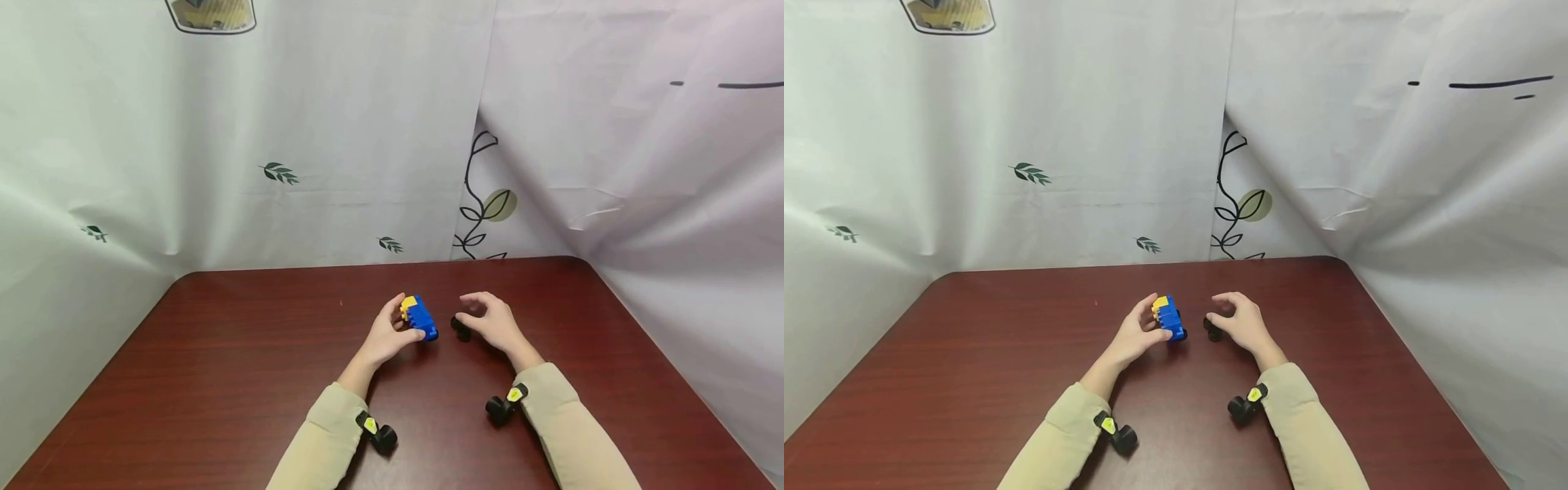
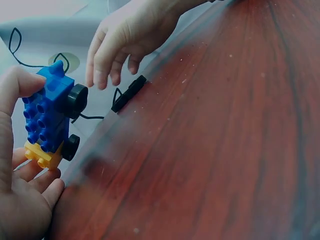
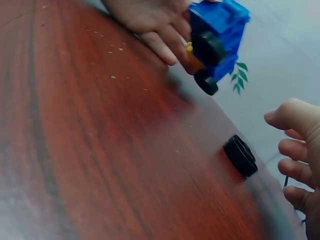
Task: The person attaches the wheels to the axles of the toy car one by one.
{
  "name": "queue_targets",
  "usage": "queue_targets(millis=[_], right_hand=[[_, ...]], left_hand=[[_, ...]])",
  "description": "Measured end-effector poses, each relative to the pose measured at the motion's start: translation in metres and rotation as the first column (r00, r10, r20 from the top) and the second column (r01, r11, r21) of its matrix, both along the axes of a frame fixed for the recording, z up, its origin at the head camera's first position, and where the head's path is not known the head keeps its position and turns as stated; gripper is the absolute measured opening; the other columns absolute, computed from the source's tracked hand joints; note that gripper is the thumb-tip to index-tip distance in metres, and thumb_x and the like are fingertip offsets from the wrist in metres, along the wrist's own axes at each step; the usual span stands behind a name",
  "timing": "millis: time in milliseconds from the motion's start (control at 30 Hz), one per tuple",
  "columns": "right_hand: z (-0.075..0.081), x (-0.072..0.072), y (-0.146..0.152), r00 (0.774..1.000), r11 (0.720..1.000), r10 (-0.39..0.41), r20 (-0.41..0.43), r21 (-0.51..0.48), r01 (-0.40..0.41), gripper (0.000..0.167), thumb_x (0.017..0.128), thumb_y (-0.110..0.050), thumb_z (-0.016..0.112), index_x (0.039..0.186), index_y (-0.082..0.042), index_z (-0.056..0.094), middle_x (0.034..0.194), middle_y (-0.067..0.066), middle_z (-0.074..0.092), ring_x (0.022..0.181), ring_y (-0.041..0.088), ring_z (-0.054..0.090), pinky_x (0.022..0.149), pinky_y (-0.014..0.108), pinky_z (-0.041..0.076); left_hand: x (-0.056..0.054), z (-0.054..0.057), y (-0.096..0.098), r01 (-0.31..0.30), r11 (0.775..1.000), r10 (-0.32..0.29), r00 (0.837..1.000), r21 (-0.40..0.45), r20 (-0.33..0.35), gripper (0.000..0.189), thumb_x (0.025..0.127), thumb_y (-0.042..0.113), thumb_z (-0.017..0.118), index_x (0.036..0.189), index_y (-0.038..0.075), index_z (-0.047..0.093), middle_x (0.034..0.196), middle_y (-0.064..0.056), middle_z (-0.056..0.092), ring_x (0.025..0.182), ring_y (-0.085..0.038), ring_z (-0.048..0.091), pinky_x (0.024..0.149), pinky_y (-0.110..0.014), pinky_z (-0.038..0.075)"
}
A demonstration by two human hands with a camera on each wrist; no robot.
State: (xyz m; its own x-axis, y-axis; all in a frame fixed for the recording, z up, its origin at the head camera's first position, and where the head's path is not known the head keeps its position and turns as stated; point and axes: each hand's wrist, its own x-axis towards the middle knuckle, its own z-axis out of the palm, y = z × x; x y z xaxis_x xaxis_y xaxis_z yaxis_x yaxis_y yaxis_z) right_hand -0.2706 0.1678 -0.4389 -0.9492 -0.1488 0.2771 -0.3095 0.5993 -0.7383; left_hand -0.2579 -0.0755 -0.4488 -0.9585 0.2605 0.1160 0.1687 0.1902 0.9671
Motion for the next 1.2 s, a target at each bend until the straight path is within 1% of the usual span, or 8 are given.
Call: queue_targets(millis=[133,333,467,567,733,867,1033,1200], right_hand=[[-0.001,-0.002,0.000,0.999,1.000,0.000,0.035,0.022,-0.001,0.041,0.080,-0.027,0.075,0.114,-0.008,0.066,0.107,0.009,0.066,0.095,0.023,0.059,0.081,0.037,0.049],[-0.003,-0.003,-0.005,0.998,0.990,0.014,0.064,0.139,-0.022,0.046,0.077,-0.034,0.077,0.113,-0.008,0.065,0.103,0.007,0.063,0.091,0.019,0.055,0.080,0.035,0.047],[-0.001,-0.003,-0.010,0.998,0.982,-0.011,0.055,0.191,0.000,0.046,0.076,-0.036,0.077,0.109,-0.006,0.066,0.098,0.008,0.060,0.089,0.020,0.054,0.080,0.038,0.047],[-0.001,-0.003,-0.013,0.997,0.977,-0.042,0.058,0.211,0.029,0.043,0.076,-0.036,0.077,0.105,-0.005,0.067,0.094,0.007,0.059,0.086,0.019,0.052,0.078,0.037,0.046],[-0.001,-0.003,-0.016,0.995,0.975,-0.076,0.068,0.215,0.060,0.035,0.077,-0.033,0.076,0.097,-0.005,0.067,0.086,0.007,0.057,0.079,0.019,0.050,0.071,0.032,0.044],[-0.001,-0.003,-0.016,0.994,0.975,-0.097,0.044,0.202,0.087,0.030,0.078,-0.030,0.075,0.094,-0.006,0.068,0.085,0.007,0.057,0.078,0.020,0.051,0.070,0.034,0.045],[-0.003,0.000,-0.016,0.990,0.976,-0.139,0.035,0.174,0.131,0.028,0.082,-0.028,0.072,0.097,-0.006,0.067,0.091,0.009,0.061,0.083,0.021,0.055,0.075,0.038,0.048],[-0.005,0.005,-0.017,0.988,0.978,-0.146,0.041,0.157,0.138,0.030,0.085,-0.027,0.069,0.105,-0.005,0.067,0.096,0.009,0.062,0.084,0.020,0.056,0.075,0.036,0.049]], left_hand=[[0.000,0.001,-0.001,0.002,0.998,-0.004,0.999,-0.056,-0.034,0.090,0.076,0.016,0.075,0.149,0.006,0.024,0.149,-0.017,0.032,0.134,-0.033,0.039,0.109,-0.048,0.034],[-0.001,0.003,0.000,0.039,0.990,-0.047,0.997,-0.138,-0.056,0.097,0.073,0.022,0.076,0.150,0.006,0.020,0.150,-0.016,0.027,0.134,-0.033,0.038,0.110,-0.048,0.032],[-0.003,0.003,0.000,0.056,0.984,-0.069,0.995,-0.169,-0.077,0.100,0.071,0.022,0.076,0.151,0.006,0.018,0.150,-0.015,0.026,0.134,-0.033,0.038,0.110,-0.048,0.032],[-0.003,0.003,0.000,0.067,0.980,-0.084,0.993,-0.188,-0.085,0.101,0.071,0.022,0.076,0.151,0.006,0.017,0.150,-0.015,0.025,0.135,-0.032,0.037,0.110,-0.047,0.033],[-0.001,0.004,0.001,0.082,0.974,-0.098,0.993,-0.212,-0.066,0.100,0.071,0.023,0.076,0.151,0.007,0.017,0.151,-0.014,0.023,0.136,-0.032,0.035,0.111,-0.047,0.032],[-0.001,0.006,0.002,0.078,0.977,-0.090,0.995,-0.197,-0.052,0.099,0.071,0.022,0.077,0.150,0.007,0.020,0.151,-0.013,0.025,0.136,-0.033,0.035,0.111,-0.048,0.032],[0.002,0.006,0.003,0.079,0.978,-0.088,0.995,-0.191,-0.040,0.098,0.070,0.022,0.077,0.150,0.007,0.021,0.150,-0.014,0.027,0.136,-0.033,0.035,0.111,-0.047,0.031],[0.007,0.003,0.002,0.073,0.977,-0.079,0.997,-0.202,-0.022,0.098,0.070,0.022,0.077,0.150,0.008,0.022,0.149,-0.013,0.027,0.135,-0.032,0.037,0.110,-0.048,0.033]])
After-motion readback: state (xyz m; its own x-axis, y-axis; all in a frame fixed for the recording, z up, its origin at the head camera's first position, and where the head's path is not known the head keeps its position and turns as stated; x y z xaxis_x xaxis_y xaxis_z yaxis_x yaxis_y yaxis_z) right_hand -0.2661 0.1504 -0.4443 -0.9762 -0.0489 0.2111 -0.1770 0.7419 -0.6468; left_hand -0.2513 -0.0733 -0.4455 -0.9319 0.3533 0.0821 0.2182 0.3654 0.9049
